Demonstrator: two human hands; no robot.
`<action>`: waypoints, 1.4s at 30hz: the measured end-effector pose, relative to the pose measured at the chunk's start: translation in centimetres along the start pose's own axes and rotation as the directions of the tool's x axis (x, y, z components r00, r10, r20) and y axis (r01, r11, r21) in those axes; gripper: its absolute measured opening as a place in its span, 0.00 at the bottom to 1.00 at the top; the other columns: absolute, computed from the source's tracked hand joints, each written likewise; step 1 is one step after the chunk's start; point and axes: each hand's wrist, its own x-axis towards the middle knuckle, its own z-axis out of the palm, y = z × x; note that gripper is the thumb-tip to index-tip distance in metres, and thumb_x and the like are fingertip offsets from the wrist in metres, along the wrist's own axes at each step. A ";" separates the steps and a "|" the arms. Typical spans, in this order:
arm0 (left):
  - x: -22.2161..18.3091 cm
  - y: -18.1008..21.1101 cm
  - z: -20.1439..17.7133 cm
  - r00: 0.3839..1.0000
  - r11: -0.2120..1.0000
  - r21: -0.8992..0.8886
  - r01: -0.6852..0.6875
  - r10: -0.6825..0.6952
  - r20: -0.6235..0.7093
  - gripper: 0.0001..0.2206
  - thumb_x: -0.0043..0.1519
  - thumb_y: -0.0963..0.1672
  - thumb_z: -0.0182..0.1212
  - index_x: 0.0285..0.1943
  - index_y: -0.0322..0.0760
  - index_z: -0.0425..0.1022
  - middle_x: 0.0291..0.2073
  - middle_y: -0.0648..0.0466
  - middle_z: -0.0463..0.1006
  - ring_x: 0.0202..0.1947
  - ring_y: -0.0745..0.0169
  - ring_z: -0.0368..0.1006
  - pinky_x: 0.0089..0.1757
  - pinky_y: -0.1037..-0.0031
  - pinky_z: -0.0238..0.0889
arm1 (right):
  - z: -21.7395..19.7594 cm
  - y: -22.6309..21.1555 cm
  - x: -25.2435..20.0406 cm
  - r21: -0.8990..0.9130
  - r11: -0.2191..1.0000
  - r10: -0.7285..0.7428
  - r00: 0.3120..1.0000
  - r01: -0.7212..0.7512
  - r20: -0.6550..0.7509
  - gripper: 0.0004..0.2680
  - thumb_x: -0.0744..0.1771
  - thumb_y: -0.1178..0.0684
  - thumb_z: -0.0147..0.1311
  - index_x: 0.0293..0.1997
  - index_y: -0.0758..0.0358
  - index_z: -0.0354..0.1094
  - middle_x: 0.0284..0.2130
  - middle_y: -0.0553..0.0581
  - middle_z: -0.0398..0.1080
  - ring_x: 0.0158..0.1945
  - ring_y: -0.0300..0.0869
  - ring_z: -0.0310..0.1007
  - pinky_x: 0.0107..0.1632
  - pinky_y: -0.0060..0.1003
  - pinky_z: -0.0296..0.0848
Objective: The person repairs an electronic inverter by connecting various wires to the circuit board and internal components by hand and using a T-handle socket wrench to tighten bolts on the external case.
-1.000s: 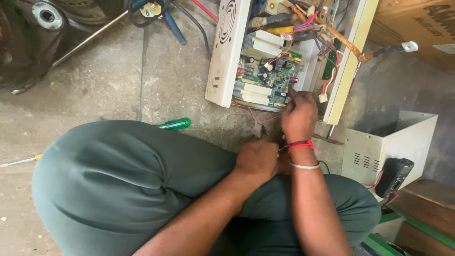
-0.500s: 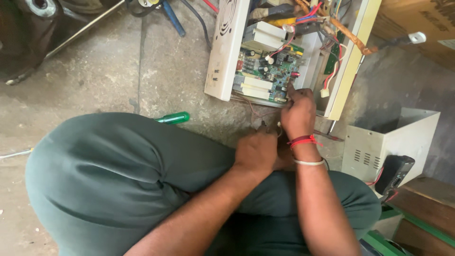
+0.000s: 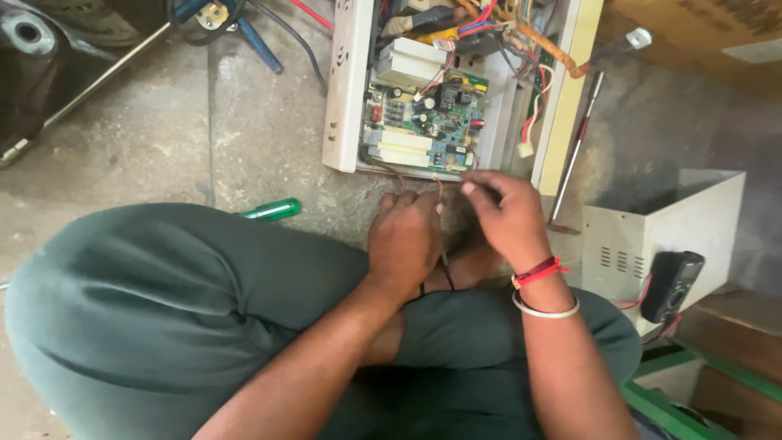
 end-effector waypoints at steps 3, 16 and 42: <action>0.0 -0.1 0.0 0.999 1.000 -0.015 -0.008 0.009 0.031 0.09 0.63 0.43 0.57 0.49 0.38 0.80 0.41 0.44 0.79 0.44 0.38 0.72 0.44 0.54 0.67 | 0.9 0.6 0.4 -0.009 0.996 -0.087 0.993 0.088 0.084 0.06 0.67 0.55 0.62 0.45 0.65 0.78 0.34 0.58 0.80 0.36 0.37 0.80 0.42 0.33 0.75; 0.5 0.3 -0.1 0.982 0.990 -0.101 0.101 -0.083 0.167 0.16 0.62 0.44 0.59 0.57 0.35 0.74 0.49 0.40 0.75 0.48 0.34 0.72 0.47 0.53 0.66 | 1.5 0.7 2.4 -0.031 0.988 -0.152 0.988 0.152 0.005 0.05 0.66 0.62 0.59 0.43 0.65 0.77 0.36 0.58 0.80 0.39 0.44 0.82 0.44 0.36 0.77; -2.1 -1.2 2.0 0.820 0.987 0.141 -0.083 -0.013 0.573 0.14 0.55 0.48 0.67 0.46 0.36 0.79 0.44 0.42 0.80 0.48 0.43 0.76 0.48 0.56 0.69 | 3.2 1.7 4.6 -0.203 0.881 -0.424 0.904 0.427 0.058 0.04 0.66 0.64 0.59 0.41 0.65 0.75 0.38 0.61 0.72 0.42 0.54 0.76 0.46 0.44 0.74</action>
